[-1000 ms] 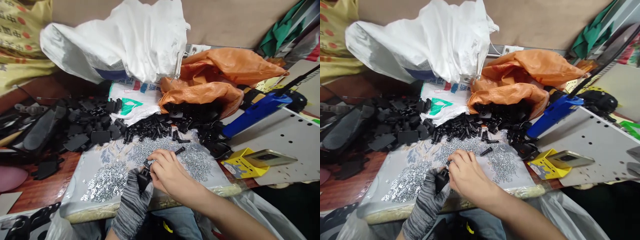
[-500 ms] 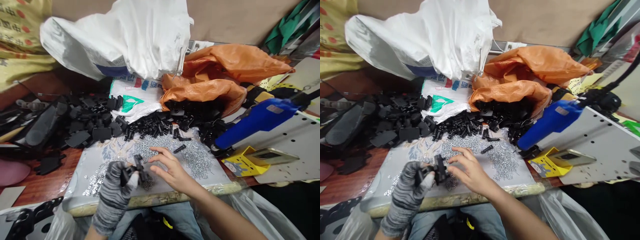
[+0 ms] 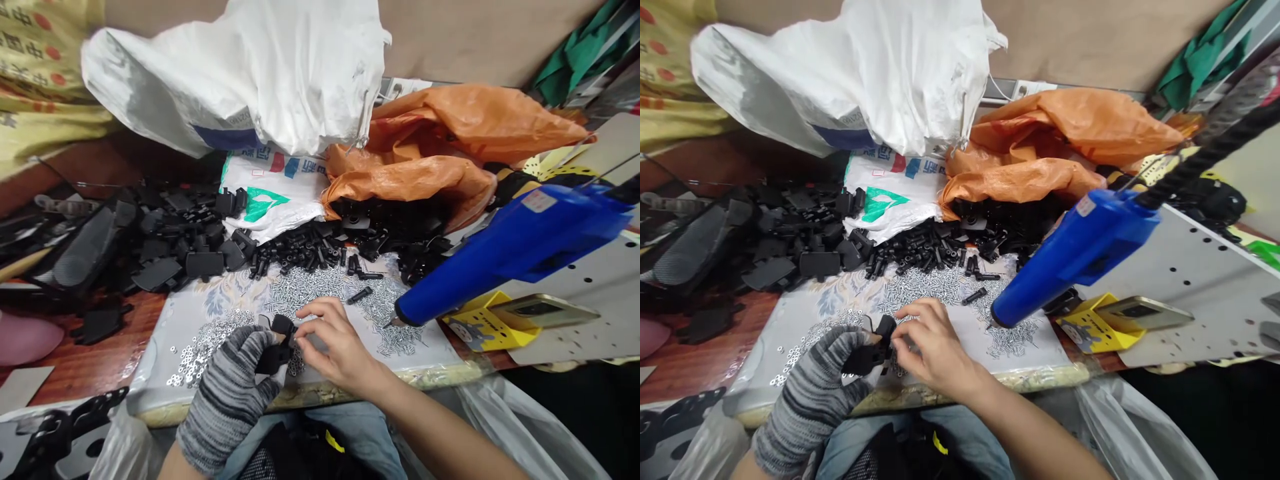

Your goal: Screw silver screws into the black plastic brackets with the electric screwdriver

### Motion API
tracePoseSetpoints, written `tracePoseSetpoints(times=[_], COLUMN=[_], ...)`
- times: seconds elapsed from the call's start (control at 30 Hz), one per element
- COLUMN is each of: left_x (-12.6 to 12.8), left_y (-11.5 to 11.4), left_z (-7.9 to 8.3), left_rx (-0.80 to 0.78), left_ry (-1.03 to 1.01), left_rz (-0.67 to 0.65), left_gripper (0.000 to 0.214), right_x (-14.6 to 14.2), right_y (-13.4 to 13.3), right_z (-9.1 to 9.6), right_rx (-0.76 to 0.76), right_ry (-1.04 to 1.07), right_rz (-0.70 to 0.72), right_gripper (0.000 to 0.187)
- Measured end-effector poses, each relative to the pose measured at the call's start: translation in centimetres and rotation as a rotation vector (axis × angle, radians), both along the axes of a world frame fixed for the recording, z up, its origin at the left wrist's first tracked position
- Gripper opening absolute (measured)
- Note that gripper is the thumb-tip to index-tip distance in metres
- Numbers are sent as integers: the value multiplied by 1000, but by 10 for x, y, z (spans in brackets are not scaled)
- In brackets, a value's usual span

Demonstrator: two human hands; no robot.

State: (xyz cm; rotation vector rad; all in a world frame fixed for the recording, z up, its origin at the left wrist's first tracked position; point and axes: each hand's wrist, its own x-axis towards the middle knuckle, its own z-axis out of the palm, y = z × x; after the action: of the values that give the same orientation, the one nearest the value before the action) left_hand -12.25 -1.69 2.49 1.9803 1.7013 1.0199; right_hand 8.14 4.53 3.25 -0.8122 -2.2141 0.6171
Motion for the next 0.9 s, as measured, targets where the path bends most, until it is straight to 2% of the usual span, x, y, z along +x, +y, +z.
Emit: tracePoseSetpoints(times=[0.13, 0.23, 0.3, 0.37, 0.43, 0.47, 0.5, 0.53, 0.6, 0.63, 0.67, 0.77, 0.9], left_x=[7, 18, 30, 45, 59, 65, 70, 75, 83, 87, 90, 99, 104], left_y=[-1, -1, 1, 4, 6, 7, 7, 7, 8, 9, 10, 13, 15], left_z=[3, 5, 5, 3, -2, -5, -8, -12, -21, -25, -29, -40, -45], left_rx=[31, 44, 27, -86, -337, -480, -602, -683, -697, -654, -604, -503, -511], left_ry=[-59, -246, -356, -495, -705, -809, -890, -940, -952, -939, -925, -891, -928], left_rz=[9, -1, -16, -42, -94, -125, -150, -164, -147, -117, -80, 23, 83], left_gripper=[25, 30, 27, 18, 15, 18, 22, 26, 31, 30, 29, 26, 29], right_x=[-5, 1, 13, 34, 62, 77, 91, 103, 113, 112, 105, 65, 11], right_y=[-5, -14, -17, -10, 10, 24, 39, 54, 78, 84, 85, 66, 26], right_z=[18, 27, 35, 44, 54, 57, 59, 60, 57, 53, 49, 37, 32], right_rx=[-117, -228, -124, 225, 620, 729, 658, 476, 54, -79, -144, -156, -296], right_ry=[117, 157, 88, 92, 282, 432, 546, 625, 754, 803, 845, 927, 996], right_rz=[137, 131, 47, -221, -653, -858, -994, -1020, -879, -802, -748, -615, -285], right_gripper=[12, 12, 13, 19, 34, 43, 54, 61, 61, 60, 60, 60, 57])
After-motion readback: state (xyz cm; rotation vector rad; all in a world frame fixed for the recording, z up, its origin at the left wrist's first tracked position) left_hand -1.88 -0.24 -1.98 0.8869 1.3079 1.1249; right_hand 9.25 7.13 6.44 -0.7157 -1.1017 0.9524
